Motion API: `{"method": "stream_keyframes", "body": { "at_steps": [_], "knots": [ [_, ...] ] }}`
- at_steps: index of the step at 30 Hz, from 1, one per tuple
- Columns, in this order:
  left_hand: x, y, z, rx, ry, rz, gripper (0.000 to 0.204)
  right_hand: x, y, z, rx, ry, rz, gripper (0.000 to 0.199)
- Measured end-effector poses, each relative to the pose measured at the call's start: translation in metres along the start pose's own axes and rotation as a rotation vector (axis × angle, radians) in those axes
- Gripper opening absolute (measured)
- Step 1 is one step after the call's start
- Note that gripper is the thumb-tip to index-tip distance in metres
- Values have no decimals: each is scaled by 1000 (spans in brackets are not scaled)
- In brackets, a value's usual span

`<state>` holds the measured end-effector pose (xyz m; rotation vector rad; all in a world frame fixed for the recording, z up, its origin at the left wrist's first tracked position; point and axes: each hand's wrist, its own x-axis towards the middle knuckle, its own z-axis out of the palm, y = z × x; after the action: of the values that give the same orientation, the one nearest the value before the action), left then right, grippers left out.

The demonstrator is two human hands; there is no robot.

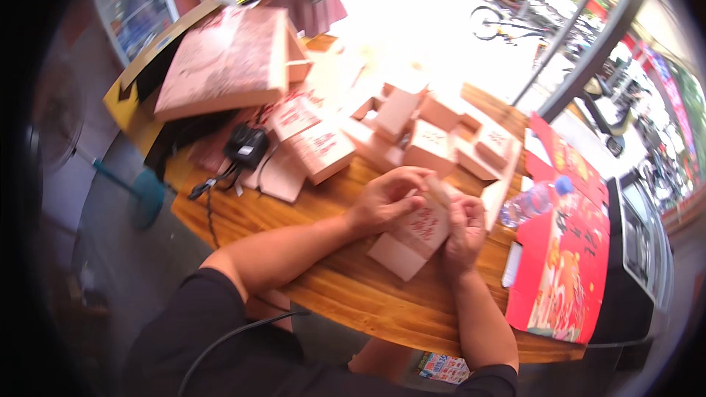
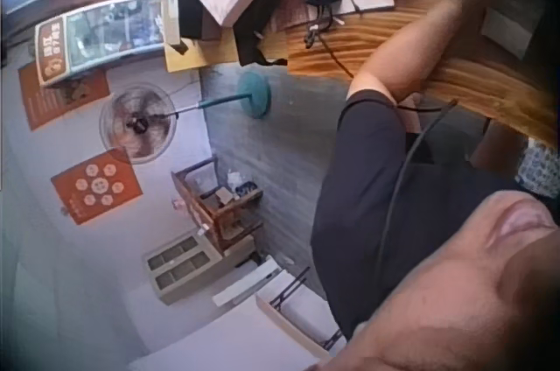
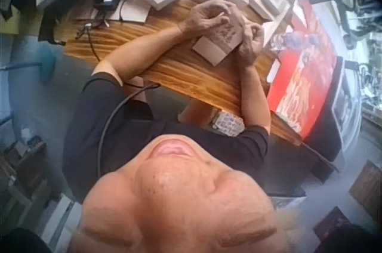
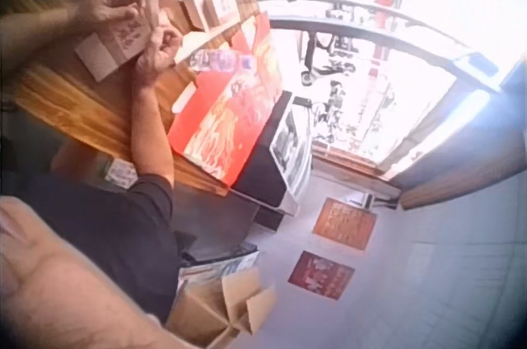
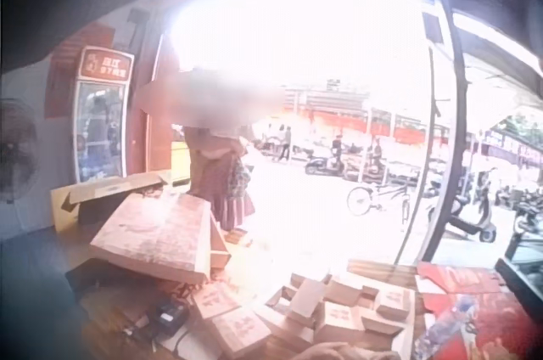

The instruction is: The person assembles small pink cardboard boxes with red Chinese characters by folding flaps and tucking tabs into slots. They handle each box one at a time, repeatedly folding and closing them on a wooden table.

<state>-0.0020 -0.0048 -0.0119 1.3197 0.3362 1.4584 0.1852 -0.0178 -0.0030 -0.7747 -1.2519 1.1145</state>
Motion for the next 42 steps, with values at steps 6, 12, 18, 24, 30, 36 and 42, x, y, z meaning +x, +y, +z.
{"method": "stream_keyframes", "body": {
  "at_steps": [6,12,18,24,30,36,42],
  "knots": [
    [1,1,0,81,6,-6,18,2,-4,0,-42,-62,-33,6],
    [1,0,-4,107,57,-32,20,1,-1,0,-135,-114,-105,10],
    [1,8,3,32,156,-117,17,-2,-7,5,-155,-150,-124,17],
    [0,2,-3,53,92,-110,15,-3,-7,7,-169,-142,-155,15],
    [-2,7,-5,29,8,-141,35,-1,0,2,70,-26,84,9],
    [8,24,-2,401,-282,143,73,3,-8,-3,356,-10,273,21],
    [0,10,-6,176,-2,-10,42,-6,-18,18,158,-87,41,58]
  ]
}}
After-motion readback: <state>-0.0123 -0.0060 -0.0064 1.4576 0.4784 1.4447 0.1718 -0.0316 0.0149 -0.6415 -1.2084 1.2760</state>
